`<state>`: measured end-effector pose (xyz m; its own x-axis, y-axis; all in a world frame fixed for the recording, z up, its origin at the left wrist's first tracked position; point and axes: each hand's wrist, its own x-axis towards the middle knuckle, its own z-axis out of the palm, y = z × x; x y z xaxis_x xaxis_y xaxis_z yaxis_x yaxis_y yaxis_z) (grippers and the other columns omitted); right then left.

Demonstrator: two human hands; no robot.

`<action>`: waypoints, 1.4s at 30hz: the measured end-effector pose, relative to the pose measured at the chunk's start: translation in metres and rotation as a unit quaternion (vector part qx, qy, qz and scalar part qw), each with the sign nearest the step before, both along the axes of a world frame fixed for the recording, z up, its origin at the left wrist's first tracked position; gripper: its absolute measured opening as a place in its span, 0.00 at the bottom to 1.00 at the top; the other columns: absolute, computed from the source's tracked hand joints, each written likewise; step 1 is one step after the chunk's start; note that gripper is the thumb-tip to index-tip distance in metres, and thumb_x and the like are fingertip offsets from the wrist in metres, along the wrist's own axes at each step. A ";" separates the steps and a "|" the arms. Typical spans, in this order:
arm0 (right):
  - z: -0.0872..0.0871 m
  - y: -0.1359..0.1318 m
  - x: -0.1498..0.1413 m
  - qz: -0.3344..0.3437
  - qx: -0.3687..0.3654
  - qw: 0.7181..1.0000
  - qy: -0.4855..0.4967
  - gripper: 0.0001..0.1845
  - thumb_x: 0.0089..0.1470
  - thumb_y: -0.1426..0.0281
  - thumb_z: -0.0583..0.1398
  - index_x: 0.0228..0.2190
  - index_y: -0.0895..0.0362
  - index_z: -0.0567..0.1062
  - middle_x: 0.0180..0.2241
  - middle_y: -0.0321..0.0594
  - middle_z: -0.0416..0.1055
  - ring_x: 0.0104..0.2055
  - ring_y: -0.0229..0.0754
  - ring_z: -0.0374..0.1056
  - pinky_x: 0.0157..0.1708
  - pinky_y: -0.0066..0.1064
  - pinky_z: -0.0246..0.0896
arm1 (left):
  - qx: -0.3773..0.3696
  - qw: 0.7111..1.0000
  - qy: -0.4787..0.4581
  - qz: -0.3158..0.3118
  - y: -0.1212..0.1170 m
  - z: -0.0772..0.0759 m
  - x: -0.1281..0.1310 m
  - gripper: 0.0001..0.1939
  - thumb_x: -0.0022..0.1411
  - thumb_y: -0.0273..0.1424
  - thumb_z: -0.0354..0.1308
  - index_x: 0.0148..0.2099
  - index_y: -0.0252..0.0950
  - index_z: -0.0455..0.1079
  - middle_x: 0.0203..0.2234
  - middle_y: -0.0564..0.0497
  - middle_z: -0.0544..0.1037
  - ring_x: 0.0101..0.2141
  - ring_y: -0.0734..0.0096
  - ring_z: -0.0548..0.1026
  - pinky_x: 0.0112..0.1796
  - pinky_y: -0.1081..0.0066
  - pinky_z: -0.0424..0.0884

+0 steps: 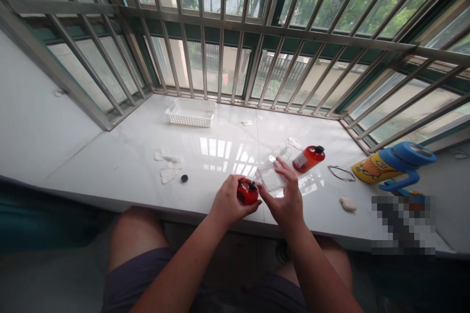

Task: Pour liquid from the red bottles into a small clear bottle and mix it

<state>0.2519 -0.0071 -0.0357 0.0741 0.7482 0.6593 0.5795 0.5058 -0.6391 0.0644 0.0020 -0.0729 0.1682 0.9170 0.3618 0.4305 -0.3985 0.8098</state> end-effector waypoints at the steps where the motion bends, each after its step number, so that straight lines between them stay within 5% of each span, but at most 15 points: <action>1: 0.000 0.000 0.000 0.000 -0.001 1.000 0.000 0.28 0.60 0.64 0.70 0.57 0.48 0.66 0.69 0.52 0.63 0.71 0.59 0.63 0.67 0.63 0.64 | 0.000 1.000 0.001 0.000 0.000 0.000 0.000 0.34 0.53 0.45 0.76 0.56 0.43 0.65 0.48 0.46 0.77 0.47 0.54 0.79 0.49 0.56 0.78; 42: -0.003 0.009 0.007 0.044 -0.087 0.994 0.044 0.29 0.59 0.60 0.71 0.56 0.49 0.67 0.69 0.50 0.64 0.70 0.58 0.64 0.67 0.61 0.64 | -0.004 1.000 0.003 0.010 0.000 0.000 0.000 0.35 0.53 0.46 0.76 0.57 0.43 0.64 0.47 0.47 0.77 0.47 0.53 0.80 0.50 0.55 0.78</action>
<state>0.2591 0.0018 -0.0390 0.0553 0.8563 0.5135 0.4761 0.4295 -0.7674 0.0640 0.0023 -0.0729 0.1528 0.9227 0.3539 0.4427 -0.3841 0.8103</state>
